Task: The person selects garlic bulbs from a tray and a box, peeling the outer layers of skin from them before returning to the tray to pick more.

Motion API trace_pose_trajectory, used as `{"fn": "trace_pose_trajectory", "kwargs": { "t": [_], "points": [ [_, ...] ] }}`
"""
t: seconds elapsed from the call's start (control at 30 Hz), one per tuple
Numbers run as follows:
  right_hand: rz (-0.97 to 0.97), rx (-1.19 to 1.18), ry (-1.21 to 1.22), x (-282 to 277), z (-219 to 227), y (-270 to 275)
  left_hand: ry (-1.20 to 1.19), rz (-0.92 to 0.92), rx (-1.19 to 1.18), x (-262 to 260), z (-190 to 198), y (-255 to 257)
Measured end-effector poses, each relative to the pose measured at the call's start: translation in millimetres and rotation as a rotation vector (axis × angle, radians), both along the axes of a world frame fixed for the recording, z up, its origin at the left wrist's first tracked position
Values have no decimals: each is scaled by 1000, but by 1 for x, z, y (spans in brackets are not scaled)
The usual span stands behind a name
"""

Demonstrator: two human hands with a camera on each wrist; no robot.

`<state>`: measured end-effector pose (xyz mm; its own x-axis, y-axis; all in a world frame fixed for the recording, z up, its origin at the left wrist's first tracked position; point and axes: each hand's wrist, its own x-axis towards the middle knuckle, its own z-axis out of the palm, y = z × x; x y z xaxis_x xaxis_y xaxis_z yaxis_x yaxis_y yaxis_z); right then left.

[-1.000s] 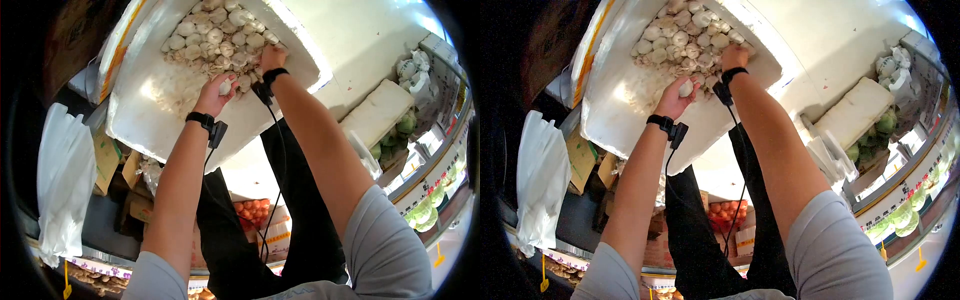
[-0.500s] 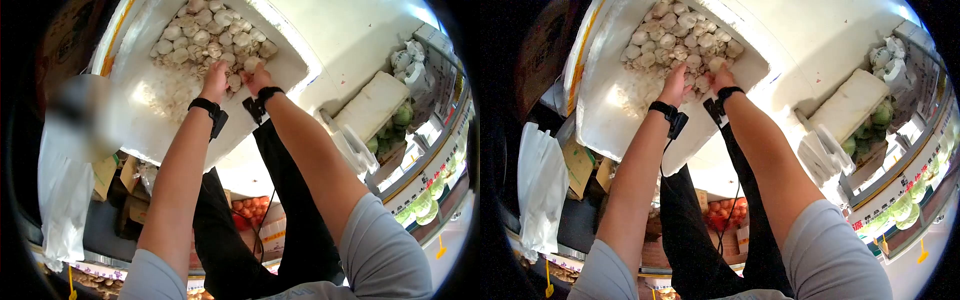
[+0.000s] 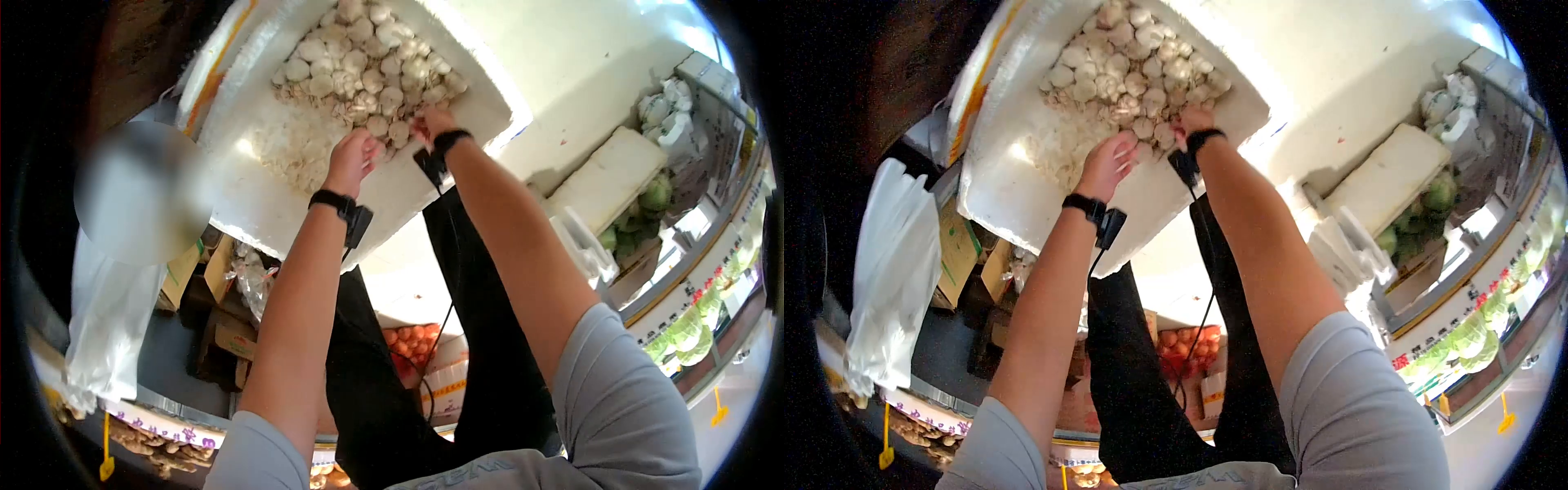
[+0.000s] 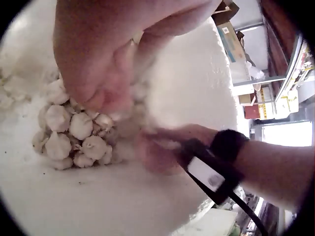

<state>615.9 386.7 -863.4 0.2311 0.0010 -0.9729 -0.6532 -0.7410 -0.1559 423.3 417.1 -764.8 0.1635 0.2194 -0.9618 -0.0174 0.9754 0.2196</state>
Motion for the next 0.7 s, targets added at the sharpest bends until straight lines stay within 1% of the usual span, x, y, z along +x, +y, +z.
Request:
{"fn": "trace_pose_trajectory", "kwargs": {
  "t": [0.03, 0.07, 0.1, 0.13, 0.17, 0.2, 0.23, 0.27, 0.3, 0.33, 0.37, 0.4, 0.43, 0.47, 0.5, 0.53, 0.57, 0.6, 0.67, 0.7],
  "points": [
    [153, 144, 69, 3, 9, -8, 24, 33, 6, -6, 9, -2],
    [314, 227, 78, 4, 35, -13, 52, 70, 15, -14, 22, -6],
    [370, 260, 47, 0, 59, -16, 49, 89, 21, -21, 42, -7],
    [707, 387, -30, 5, 84, -22, 48, 107, 30, -30, 65, -8],
    [951, 410, -124, 12, 93, -33, 54, 109, 50, -41, 86, -11],
    [1000, 373, -121, 13, 122, -32, 62, 111, 74, -55, 108, -15],
    [991, 394, -143, 15, 149, -32, 77, 118, 96, -70, 132, -19],
    [1028, 396, -128, 15, 196, -22, 94, 133, 123, -86, 160, -22],
    [931, 547, -66, 22, 197, -33, 103, 141, 149, -100, 194, -23],
    [1001, 610, -154, 17, 253, -20, 115, 154, 173, -115, 228, -26],
    [938, 658, -158, 10, 288, -14, 109, 161, 197, -133, 252, -34],
    [1032, 690, -145, 11, 307, -8, 109, 173, 226, -152, 278, -38],
    [1078, 740, -184, 6, 330, -2, 122, 183, 263, -167, 314, -40],
    [1027, 824, -182, -2, 351, 4, 140, 200, 298, -181, 348, -42],
    [1064, 766, -140, -14, 378, 18, 150, 214, 345, -197, 380, -43],
    [1001, 835, -79, -35, 426, 32, 160, 221, 379, -212, 411, -48],
    [1120, 853, -102, -51, 448, 42, 171, 289, 412, -226, 439, -52],
    [1160, 886, -82, -75, 482, 55, 168, 257, 452, -247, 456, -61],
    [1225, 953, -11, -118, 527, 73, 202, 335, 578, -274, 502, -78],
    [1262, 917, 44, -142, 552, 82, 227, 389, 602, -286, 522, -87]
  ]
}}
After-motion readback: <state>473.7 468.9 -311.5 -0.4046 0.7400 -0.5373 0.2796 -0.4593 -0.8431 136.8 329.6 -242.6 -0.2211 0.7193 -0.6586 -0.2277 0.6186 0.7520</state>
